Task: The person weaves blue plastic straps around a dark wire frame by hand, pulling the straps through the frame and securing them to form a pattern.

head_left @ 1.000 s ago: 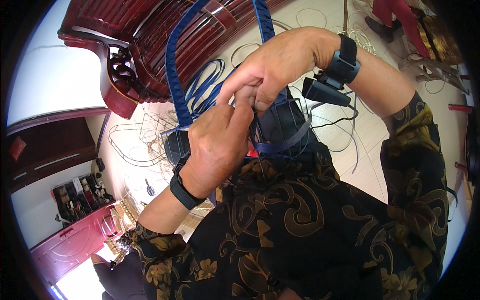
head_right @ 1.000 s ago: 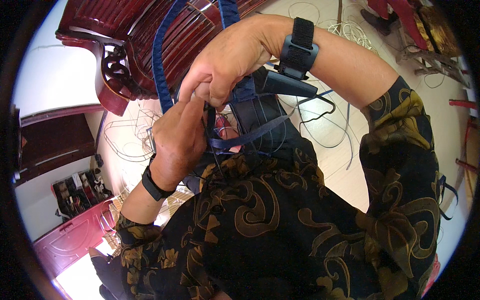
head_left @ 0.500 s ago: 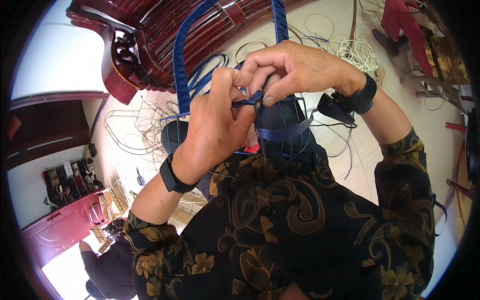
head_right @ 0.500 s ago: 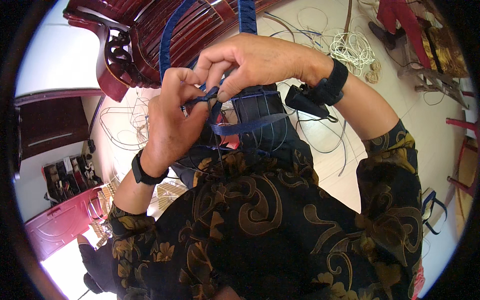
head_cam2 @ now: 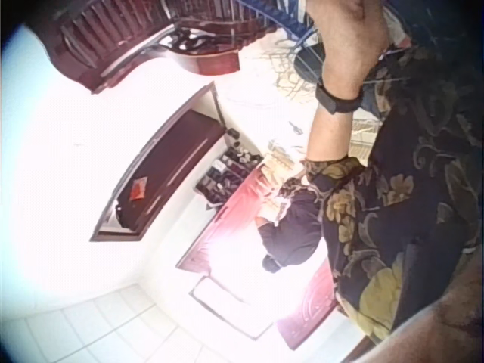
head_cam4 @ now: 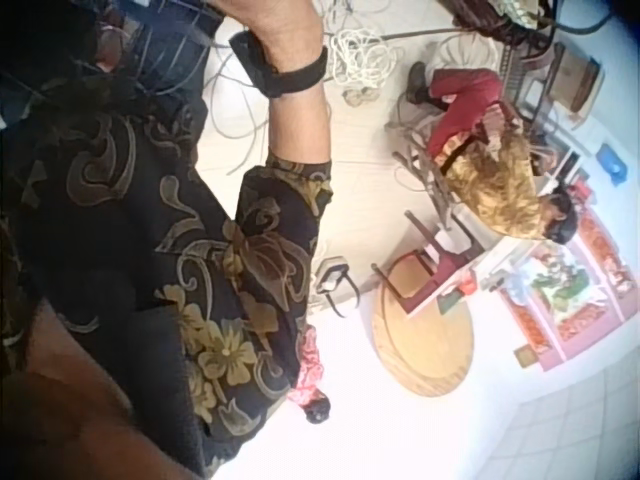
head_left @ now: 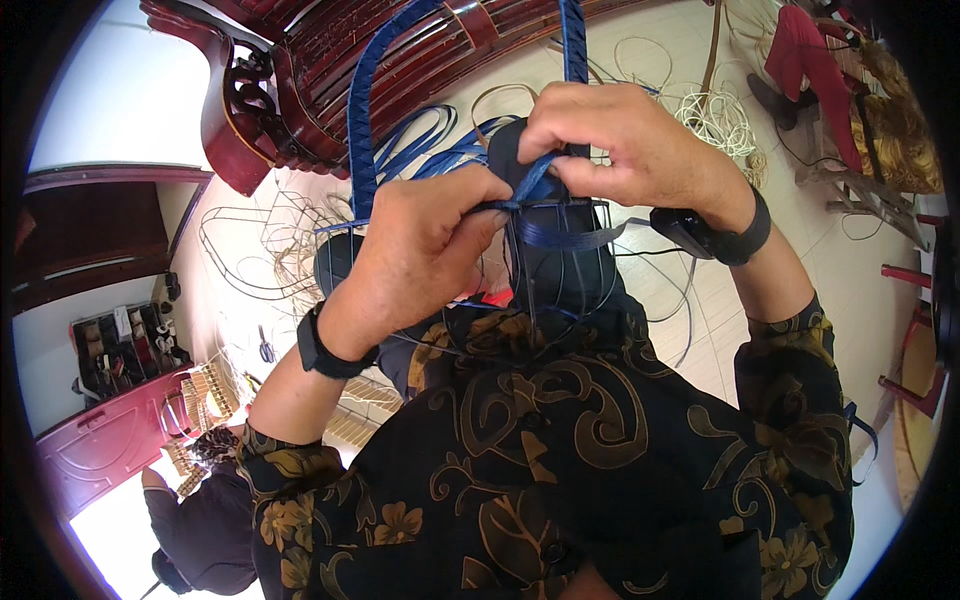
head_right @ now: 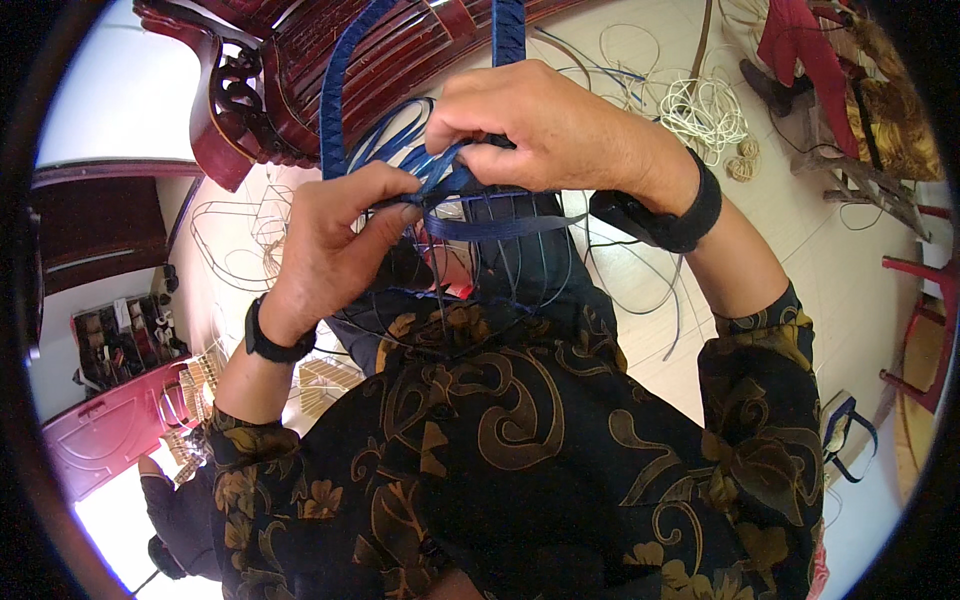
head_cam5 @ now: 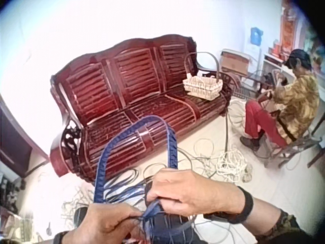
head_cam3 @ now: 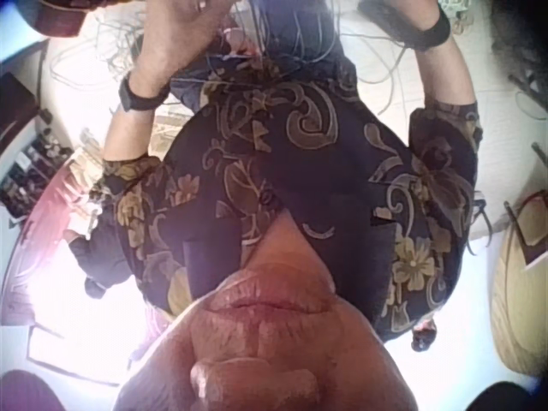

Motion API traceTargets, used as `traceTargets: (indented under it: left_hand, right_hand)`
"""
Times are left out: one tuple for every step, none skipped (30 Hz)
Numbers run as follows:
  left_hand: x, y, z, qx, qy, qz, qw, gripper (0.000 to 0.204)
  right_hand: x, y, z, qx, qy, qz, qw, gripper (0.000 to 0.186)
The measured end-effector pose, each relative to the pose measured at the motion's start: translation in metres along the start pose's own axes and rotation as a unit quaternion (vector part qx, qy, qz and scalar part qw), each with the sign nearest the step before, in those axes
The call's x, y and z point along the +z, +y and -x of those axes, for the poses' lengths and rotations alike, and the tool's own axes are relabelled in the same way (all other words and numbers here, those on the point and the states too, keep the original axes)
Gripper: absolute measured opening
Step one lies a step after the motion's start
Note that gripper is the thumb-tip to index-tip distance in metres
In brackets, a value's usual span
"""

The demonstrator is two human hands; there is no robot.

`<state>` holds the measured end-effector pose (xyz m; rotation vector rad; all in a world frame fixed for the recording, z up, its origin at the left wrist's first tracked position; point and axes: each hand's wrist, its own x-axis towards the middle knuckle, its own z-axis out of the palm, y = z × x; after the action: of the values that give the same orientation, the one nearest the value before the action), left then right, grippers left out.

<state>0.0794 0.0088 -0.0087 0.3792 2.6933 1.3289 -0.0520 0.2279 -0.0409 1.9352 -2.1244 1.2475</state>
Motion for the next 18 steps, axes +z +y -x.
traceTargets:
  left_hand:
    - [0.004,-0.001,0.003,0.028,0.02,-0.03,0.999,0.013]
    - [0.005,0.003,0.005,0.027,0.022,-0.026,0.999,0.015]
    - [0.007,0.001,0.006,0.039,0.032,-0.022,0.998,0.015]
    - [0.01,-0.002,0.006,0.053,0.043,-0.019,0.997,0.015]
    - [0.011,-0.005,0.006,0.067,0.054,-0.016,0.996,0.015]
    - [0.01,-0.005,0.007,0.068,0.049,-0.012,0.996,0.013]
    - [0.008,-0.006,0.006,0.071,0.042,-0.007,0.997,0.012]
    - [0.006,-0.006,0.007,0.074,0.036,-0.002,0.997,0.01]
    - [0.003,-0.005,0.007,0.063,0.019,0.01,0.998,0.009]
    - [0.0,-0.003,0.005,0.053,0.0,0.023,0.998,0.007]
    - [-0.004,0.0,0.007,0.039,-0.016,0.031,0.999,0.006]
    - [-0.003,0.001,0.007,0.04,-0.022,0.028,0.999,0.007]
    - [-0.005,-0.001,0.007,0.039,-0.027,0.029,0.998,0.007]
    - [-0.006,-0.004,0.005,0.041,-0.035,0.031,0.998,0.008]
    - [-0.011,-0.007,0.004,0.017,-0.058,0.059,0.996,0.009]
    - [-0.014,-0.011,0.003,-0.005,-0.082,0.086,0.993,0.011]
    - [-0.016,-0.013,0.0,-0.029,-0.104,0.111,0.988,0.012]
    - [-0.016,-0.01,0.003,-0.059,-0.097,0.133,0.985,0.012]
  right_hand:
    - [0.002,0.0,0.001,-0.003,0.014,0.027,1.0,0.025]
    - [0.004,0.0,0.001,-0.007,0.028,0.055,0.998,0.024]
    - [0.007,0.001,0.002,-0.01,0.041,0.082,0.996,0.023]
    - [0.009,0.003,0.001,-0.009,0.062,0.101,0.993,0.021]
    - [0.013,0.005,0.001,-0.008,0.083,0.12,0.989,0.019]
    - [0.014,0.008,-0.001,-0.008,0.104,0.138,0.985,0.017]
    - [0.012,0.01,-0.001,0.018,0.119,0.178,0.977,0.021]
    - [0.008,0.013,0.0,0.044,0.133,0.218,0.966,0.026]
    - [0.002,0.017,0.001,0.069,0.146,0.257,0.953,0.03]
    - [-0.015,0.029,0.002,0.071,0.185,0.293,0.935,0.02]
    - [-0.037,0.037,0.002,0.068,0.225,0.323,0.917,0.018]
    - [-0.052,0.051,0.024,0.13,0.227,0.272,0.926,0.015]
    - [-0.066,0.067,0.042,0.193,0.228,0.219,0.929,0.013]
    - [-0.081,0.081,0.063,0.258,0.231,0.173,0.922,0.011]
    - [-0.125,0.068,0.077,0.236,0.258,0.05,0.936,0.011]
    - [-0.167,0.05,0.084,0.21,0.281,-0.072,0.934,0.012]
    - [-0.193,0.036,0.083,0.179,0.301,-0.195,0.916,0.014]
    - [-0.191,0.017,0.076,0.255,0.45,-0.118,0.848,0.023]
